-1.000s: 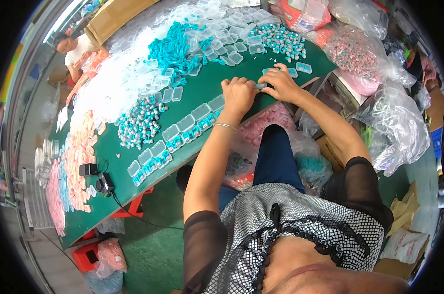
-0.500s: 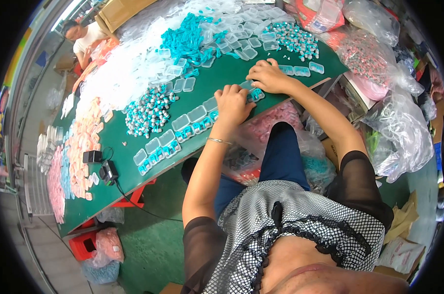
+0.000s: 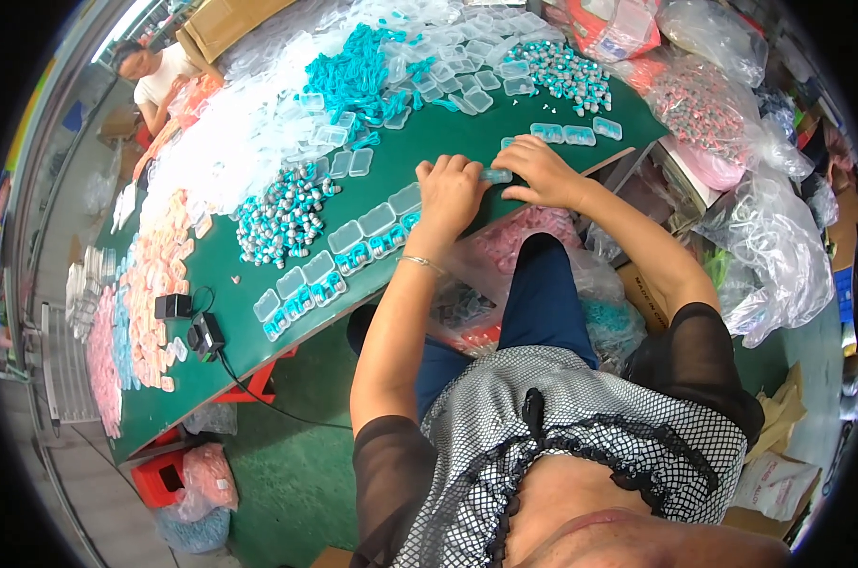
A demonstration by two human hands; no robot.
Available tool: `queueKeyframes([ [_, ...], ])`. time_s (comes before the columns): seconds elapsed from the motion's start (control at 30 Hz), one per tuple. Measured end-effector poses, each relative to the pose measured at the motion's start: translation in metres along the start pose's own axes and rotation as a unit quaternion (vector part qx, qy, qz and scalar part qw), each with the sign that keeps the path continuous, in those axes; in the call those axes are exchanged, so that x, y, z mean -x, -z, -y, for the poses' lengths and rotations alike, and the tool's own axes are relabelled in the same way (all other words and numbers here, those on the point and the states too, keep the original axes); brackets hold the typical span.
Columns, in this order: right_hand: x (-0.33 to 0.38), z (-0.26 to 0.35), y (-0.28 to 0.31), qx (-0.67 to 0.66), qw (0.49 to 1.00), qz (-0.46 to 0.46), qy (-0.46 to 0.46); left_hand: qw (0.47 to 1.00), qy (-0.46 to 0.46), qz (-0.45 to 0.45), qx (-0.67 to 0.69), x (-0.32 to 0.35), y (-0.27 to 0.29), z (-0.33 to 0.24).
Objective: Sorting small blue and white plastic components into a compartmentalized tray.
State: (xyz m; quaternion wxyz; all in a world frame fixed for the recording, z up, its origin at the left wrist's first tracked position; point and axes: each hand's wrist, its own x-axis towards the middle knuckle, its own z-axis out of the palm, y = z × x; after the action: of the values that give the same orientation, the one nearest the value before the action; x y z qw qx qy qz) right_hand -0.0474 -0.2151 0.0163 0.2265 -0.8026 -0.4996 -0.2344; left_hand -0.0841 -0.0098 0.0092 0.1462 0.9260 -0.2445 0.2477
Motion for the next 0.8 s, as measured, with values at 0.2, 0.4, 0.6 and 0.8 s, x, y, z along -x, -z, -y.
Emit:
queueKeyframes([
  [0.2, 0.014, -0.004, -0.009, 0.010, 0.998, -0.017, -0.055, 0.998, -0.057, -0.022, 0.007, -0.009, -0.006, 0.002],
  [0.4, 0.003, 0.001, -0.006, 0.104, 0.993, -0.020, -0.047, 0.996, 0.023, -0.090, -0.014, 0.003, 0.006, -0.001],
  [0.6, -0.008, -0.009, -0.004, 0.139, 0.989, 0.003, -0.046, 0.996, 0.082, 0.020, -0.006, 0.044, 0.042, 0.021],
  [0.8, -0.052, -0.005, -0.053, 0.056, 0.987, 0.105, -0.105, 0.997, 0.076, 0.012, 0.004, 0.046, 0.033, 0.025],
])
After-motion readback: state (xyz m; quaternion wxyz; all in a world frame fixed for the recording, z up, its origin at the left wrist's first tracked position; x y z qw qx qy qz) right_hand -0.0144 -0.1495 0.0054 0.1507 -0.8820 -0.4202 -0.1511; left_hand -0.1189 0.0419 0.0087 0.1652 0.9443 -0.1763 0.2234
